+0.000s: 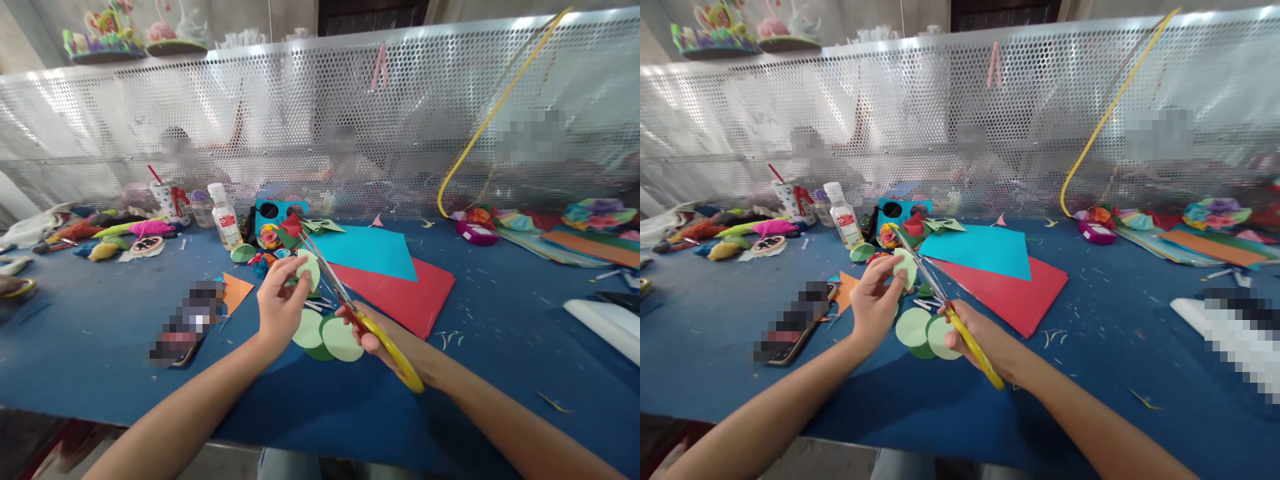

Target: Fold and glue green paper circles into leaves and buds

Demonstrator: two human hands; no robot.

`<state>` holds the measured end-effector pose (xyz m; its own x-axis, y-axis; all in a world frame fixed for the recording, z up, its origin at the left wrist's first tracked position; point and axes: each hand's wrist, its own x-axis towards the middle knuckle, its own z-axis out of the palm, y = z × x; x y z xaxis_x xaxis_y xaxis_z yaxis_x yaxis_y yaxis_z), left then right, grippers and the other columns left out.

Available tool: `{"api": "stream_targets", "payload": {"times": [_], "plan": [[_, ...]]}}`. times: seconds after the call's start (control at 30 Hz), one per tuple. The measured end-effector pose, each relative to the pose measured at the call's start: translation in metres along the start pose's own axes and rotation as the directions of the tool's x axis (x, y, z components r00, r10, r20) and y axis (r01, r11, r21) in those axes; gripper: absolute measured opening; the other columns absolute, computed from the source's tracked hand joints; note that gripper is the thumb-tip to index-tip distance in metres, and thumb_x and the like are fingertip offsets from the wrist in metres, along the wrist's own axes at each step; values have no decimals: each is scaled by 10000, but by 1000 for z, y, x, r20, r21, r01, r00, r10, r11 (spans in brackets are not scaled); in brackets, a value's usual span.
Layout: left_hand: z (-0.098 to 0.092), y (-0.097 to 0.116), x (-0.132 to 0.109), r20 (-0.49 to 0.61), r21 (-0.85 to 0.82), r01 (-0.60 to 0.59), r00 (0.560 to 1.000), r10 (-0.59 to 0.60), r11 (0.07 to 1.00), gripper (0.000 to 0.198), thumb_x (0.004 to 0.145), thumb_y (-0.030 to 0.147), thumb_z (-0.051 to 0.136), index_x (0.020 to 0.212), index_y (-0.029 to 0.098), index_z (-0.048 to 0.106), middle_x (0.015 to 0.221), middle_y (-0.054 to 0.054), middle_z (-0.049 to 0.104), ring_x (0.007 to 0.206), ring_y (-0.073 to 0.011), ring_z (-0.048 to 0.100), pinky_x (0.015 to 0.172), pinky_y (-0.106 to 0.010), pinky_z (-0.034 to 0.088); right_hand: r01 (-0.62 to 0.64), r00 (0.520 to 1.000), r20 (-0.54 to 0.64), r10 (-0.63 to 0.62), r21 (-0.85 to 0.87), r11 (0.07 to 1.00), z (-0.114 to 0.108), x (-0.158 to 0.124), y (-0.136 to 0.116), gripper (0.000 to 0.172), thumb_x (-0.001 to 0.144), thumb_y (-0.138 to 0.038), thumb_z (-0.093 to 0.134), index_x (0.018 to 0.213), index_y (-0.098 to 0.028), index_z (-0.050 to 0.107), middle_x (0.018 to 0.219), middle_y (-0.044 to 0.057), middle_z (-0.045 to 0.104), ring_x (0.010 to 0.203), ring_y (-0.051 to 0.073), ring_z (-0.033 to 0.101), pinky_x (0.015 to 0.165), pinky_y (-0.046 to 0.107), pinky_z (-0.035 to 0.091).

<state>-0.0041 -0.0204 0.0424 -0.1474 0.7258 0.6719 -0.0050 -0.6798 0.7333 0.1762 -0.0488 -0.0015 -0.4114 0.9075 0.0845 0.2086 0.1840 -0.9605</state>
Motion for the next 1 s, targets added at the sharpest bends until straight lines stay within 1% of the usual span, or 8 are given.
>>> {"api": "stream_targets", "payload": {"times": [0.1,0.2,0.3,0.5,0.73,0.9,1.0], "plan": [[0,1,-1,7,-1,26,1000,-26,1000,226,740,178,593,957,213,643,934,-48,533,710,-110,534,502,-193,540,-42,998,38,41,31,999,-2,-4,-12,659,599,-714,511,1021,-207,507,872,52,487,662,154,463,561,281,424],[0,1,-1,14,-1,37,999,-37,999,226,742,184,592,961,211,643,935,-53,532,728,-117,536,502,-190,540,-50,998,30,50,6,999,-3,-4,-18,676,569,-729,517,1002,-209,514,882,54,491,682,164,467,577,290,425],[1,1,-1,19,-8,30,999,-30,1000,235,741,172,593,966,217,644,933,-48,533,715,-109,536,509,-190,543,-52,998,24,52,1,999,-2,-3,-16,701,543,-738,526,1004,-209,514,876,50,490,691,171,469,597,303,426],[1,3,-1,19,-17,33,999,-33,999,239,736,157,596,960,219,651,920,-41,535,697,-102,537,501,-185,542,-56,998,7,56,49,997,1,-2,-7,730,519,-752,525,1007,-209,520,889,60,491,702,186,482,614,320,430],[3,6,-3,1,-36,77,997,-77,996,221,731,187,606,947,210,651,930,-47,534,688,-101,544,497,-188,554,-20,1000,-18,20,-29,999,-1,-1,-3,717,560,-751,490,1029,-209,513,907,73,501,764,214,490,663,337,431],[3,7,-2,-11,-56,122,992,-122,991,210,723,211,619,929,214,662,933,-42,553,684,-104,551,484,-201,567,-15,1000,7,16,-67,998,-3,-1,-4,720,565,-759,475,1024,-205,502,893,63,496,717,191,481,609,310,425],[2,9,0,-59,-31,157,986,-159,987,145,719,228,627,850,198,681,835,-30,604,594,-85,548,448,-186,556,-9,1000,29,12,-92,996,-5,-2,-10,703,578,-766,455,988,-196,504,848,50,494,650,161,455,548,284,406]]}}
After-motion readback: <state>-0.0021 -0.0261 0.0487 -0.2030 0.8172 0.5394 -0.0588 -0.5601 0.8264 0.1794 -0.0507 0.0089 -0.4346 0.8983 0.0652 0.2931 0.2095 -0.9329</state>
